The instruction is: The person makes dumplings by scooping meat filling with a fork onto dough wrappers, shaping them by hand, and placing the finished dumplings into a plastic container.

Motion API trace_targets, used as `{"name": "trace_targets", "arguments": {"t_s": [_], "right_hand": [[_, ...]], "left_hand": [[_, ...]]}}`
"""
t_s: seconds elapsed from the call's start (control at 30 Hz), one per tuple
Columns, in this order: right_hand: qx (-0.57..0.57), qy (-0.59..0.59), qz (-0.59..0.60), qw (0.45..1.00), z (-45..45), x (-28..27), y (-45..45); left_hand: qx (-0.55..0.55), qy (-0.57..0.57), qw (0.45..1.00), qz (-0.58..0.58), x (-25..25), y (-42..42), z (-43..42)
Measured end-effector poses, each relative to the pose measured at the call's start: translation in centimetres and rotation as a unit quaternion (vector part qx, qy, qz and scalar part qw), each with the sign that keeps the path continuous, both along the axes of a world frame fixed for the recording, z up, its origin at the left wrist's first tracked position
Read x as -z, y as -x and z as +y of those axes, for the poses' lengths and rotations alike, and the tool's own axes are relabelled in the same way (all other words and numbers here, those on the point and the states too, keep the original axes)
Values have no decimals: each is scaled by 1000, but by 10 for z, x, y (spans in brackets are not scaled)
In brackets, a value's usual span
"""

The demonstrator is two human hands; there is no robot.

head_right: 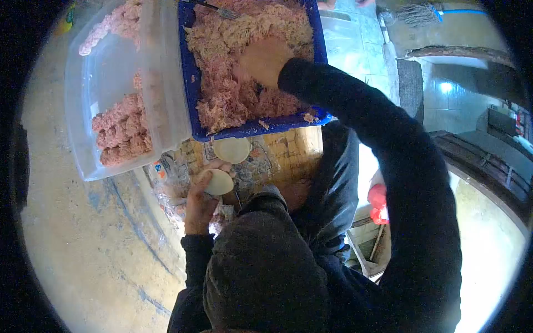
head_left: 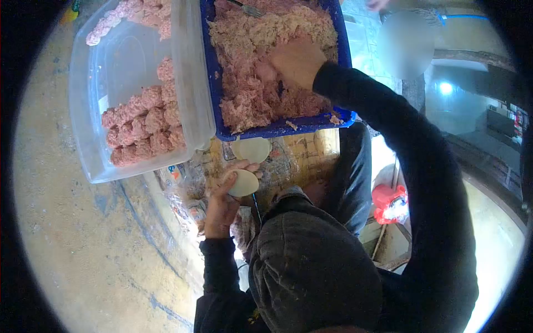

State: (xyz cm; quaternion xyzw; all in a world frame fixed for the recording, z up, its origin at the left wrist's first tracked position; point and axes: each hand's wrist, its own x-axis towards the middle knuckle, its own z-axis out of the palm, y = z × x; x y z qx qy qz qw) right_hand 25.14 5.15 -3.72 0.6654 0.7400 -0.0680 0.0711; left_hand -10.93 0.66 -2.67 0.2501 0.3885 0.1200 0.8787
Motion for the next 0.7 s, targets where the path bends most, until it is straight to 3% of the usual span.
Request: {"name": "trace_targets", "arguments": {"t_s": [0.07,0.13,0.17,0.23,0.33,0.47,0.53,0.57,0.63,0.67,0.7], "right_hand": [[38,-8,-1,999,1,16,3],[-82,-26,43,995,-5,12,14],[-81,-24,45,995,-6,8,13],[-63,111,-6,992,2,-14,9],[-17,2,9,1000,-3,5,-10],[-12,70,25,997,-32,26,14],[-43,-46,113,992,-52,51,11],[-35,-51,105,993,-54,39,4],[50,91,172,980,-60,4,4],[45,90,177,979,-64,-1,7],[57,8,234,971,-72,-5,6]], "left_hand": [[-14,19,1000,18,-7,2,-7],[-28,36,998,40,-13,11,-11],[-33,20,999,38,-14,17,-12],[-32,0,999,32,-10,26,-9],[-68,-5,998,13,-4,31,-9],[-86,-14,996,33,-12,6,-8],[-80,-26,996,31,-12,-11,-8],[-93,-13,995,27,-10,-18,-9],[-115,4,993,35,-11,-23,-18],[-133,5,991,25,-13,-27,-19],[-148,7,989,14,-14,-32,-21]]}}
